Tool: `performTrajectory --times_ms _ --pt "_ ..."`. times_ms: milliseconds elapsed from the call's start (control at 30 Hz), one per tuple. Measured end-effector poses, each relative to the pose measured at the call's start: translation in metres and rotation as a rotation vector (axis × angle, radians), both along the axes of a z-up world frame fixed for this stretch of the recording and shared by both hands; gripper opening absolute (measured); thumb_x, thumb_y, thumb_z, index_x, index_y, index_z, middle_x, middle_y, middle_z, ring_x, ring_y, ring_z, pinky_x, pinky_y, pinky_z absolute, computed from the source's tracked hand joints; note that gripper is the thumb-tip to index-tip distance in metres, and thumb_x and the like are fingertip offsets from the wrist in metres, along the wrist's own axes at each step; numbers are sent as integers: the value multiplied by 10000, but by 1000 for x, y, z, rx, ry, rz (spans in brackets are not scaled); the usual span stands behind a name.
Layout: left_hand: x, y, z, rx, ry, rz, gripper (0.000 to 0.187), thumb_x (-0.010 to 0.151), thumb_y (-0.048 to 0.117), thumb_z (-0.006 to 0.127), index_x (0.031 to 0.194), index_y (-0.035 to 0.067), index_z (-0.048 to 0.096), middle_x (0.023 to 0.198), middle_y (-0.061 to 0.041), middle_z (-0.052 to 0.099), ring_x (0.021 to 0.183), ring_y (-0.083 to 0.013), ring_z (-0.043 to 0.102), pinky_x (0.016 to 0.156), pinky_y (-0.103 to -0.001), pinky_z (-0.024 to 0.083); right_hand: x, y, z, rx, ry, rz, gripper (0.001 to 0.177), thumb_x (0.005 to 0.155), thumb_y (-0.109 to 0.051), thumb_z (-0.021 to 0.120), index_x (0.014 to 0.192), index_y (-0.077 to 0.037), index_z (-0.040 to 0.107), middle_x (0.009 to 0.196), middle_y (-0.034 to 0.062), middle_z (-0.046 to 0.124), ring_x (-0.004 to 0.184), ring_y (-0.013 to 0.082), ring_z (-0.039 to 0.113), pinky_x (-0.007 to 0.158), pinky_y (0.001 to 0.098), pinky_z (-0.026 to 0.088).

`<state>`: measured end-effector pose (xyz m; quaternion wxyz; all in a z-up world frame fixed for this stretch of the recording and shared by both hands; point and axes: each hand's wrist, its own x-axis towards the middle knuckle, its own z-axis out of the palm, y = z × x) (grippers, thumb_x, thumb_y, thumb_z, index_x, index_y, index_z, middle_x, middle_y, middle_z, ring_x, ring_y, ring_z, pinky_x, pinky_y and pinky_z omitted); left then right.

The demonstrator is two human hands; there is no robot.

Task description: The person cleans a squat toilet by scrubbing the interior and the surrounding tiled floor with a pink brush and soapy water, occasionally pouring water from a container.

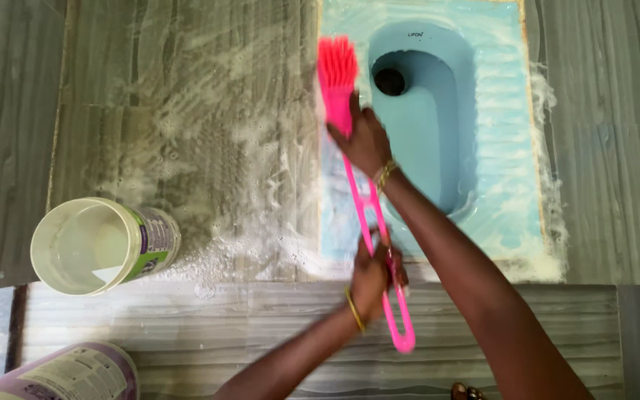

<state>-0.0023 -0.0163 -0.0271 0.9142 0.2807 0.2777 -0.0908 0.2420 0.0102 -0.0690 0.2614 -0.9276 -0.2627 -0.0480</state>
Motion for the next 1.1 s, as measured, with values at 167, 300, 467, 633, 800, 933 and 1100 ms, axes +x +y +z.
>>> performTrajectory --times_ms 167,300,467,633,800,933,1100 --pt "-66 -27 8 -105 -59 -67 327 1119 331 457 1255 40 393 615 -74 471 468 -211 519 467 -374 513 -77 -34 12 79 31 73 863 931 -412 725 1544 82 371 948 264 619 838 405 633 738 491 546" --pt "8 3 8 -80 -77 -39 262 1105 298 482 1217 62 462 671 -46 508 505 -180 525 489 -356 504 3 -8 16 37 -58 -4 818 962 -432 741 1519 68 412 1007 290 630 902 441 636 762 511 539" --pt "-6 -18 7 -111 -80 26 214 1090 288 483 1162 87 501 705 -51 550 558 -168 574 540 -345 535 -12 3 20 -14 -90 113 847 948 -421 747 1538 61 377 1010 262 617 887 432 636 756 509 542" --pt "-98 -65 3 -95 -86 -219 274 1134 346 434 1113 79 493 791 -77 671 695 -194 707 566 -293 501 -123 -48 41 -24 199 197 887 892 -391 736 1573 26 351 935 220 598 782 354 646 698 477 564" --pt "-42 -46 -35 -96 -129 -97 276 1116 334 483 1121 63 538 830 -73 655 714 -198 702 659 -344 595 -53 -27 36 -14 5 73 817 970 -409 753 1564 27 401 985 212 634 835 344 654 753 476 569" --pt "-53 -32 -25 -98 -132 50 259 1141 313 486 1143 60 541 828 -93 641 723 -220 700 699 -359 597 -71 28 28 -13 264 91 682 935 -533 746 1333 -15 551 1057 136 679 857 265 719 782 422 630" --pt "-90 -41 1 -177 -75 -95 204 1125 282 471 1149 84 509 893 -66 680 833 -224 737 790 -364 622 -144 8 34 59 282 396 943 855 -439 761 1575 16 358 1055 212 642 873 341 691 743 465 608"
